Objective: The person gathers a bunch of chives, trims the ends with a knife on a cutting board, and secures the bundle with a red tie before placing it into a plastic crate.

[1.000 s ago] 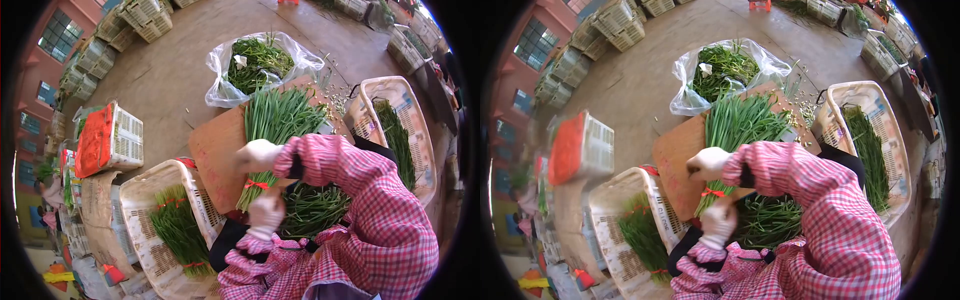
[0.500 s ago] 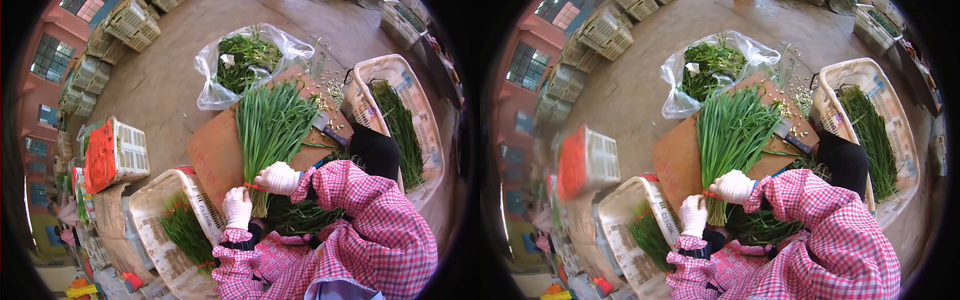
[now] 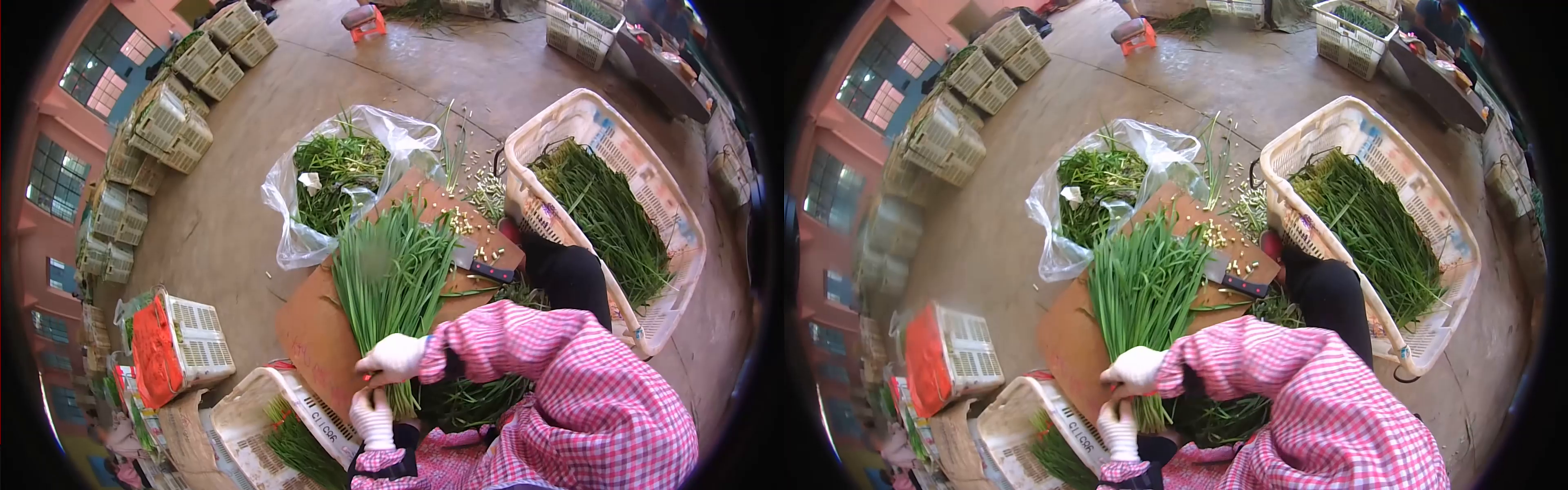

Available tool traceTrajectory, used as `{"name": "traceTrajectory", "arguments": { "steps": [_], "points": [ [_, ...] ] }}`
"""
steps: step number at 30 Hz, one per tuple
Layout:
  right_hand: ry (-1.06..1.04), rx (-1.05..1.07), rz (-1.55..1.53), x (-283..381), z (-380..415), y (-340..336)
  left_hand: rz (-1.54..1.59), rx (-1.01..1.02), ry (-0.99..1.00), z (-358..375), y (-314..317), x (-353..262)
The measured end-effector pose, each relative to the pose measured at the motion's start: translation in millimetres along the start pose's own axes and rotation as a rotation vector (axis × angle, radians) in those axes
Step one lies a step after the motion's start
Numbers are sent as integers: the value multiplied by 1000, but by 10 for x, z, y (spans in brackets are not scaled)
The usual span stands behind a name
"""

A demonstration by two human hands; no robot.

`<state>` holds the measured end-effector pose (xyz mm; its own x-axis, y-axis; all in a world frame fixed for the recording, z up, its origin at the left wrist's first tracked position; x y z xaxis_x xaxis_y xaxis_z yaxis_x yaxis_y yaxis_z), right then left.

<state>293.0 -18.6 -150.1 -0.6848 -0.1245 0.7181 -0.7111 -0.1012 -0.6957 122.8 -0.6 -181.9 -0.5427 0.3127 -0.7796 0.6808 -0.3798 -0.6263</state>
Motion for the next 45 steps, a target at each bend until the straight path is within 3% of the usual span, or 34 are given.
{"name": "traceTrajectory", "arguments": {
  "steps": [2,3,4,8,10,16,20,22,24,25,26,28,30,32,34,36,40,45],
  "points": [
    [15,58,-57,-135,314,-383,-46,-105,64,-51,-198,-47],
    [32,12,-2,-290,446,-576,65,-134,-129,-52,-256,-23],
    [49,-32,51,-456,574,-774,-3,-128,-106,-69,-286,31],
    [249,-223,252,-1264,901,-1534,-547,102,122,-121,-23,-186],
    [463,-167,304,-1612,970,-1762,-659,165,109,-142,160,-258],
    [584,9,422,-2042,901,-1634,-675,273,-69,-176,500,-258],
    [420,120,428,-2204,761,-1386,-543,274,-122,-205,510,-142],
    [411,69,401,-2279,798,-1402,-441,285,-213,-201,493,-78],
    [424,36,-120,-2317,883,-1504,-453,270,-144,-236,455,-65],
    [554,86,-359,-2334,1013,-1595,-472,274,-107,-264,416,-48],
    [532,1,-411,-2477,1101,-1661,-490,277,-72,-287,357,-17],
    [685,-189,-619,-2854,1348,-1835,-602,289,-6,-341,172,100],
    [815,-501,-479,-3149,1598,-2065,-634,317,58,-389,-21,90],
    [686,-573,59,-3115,1656,-2095,-692,328,39,-385,-164,175],
    [746,-329,300,-2861,1538,-2033,-720,346,48,-401,-231,225],
    [674,-342,328,-2746,1358,-1999,-708,351,19,-414,-259,321],
    [373,-177,457,-2408,884,-1826,-696,347,11,-394,-272,445],
    [361,82,555,-2266,427,-1527,-698,348,-1,-415,-242,419]
  ]
}}
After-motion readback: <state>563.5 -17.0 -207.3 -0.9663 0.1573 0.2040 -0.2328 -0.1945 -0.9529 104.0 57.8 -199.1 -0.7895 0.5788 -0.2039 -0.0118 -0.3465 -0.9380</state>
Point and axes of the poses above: each hand's wrist, its own z-axis away from the middle knuckle, its own y-axis out of the palm, x = y × z, the point moved 5 cm from there along -z, towards the middle knuckle, and after that the axes turned 11 degrees about z, right-handed, at the moved point
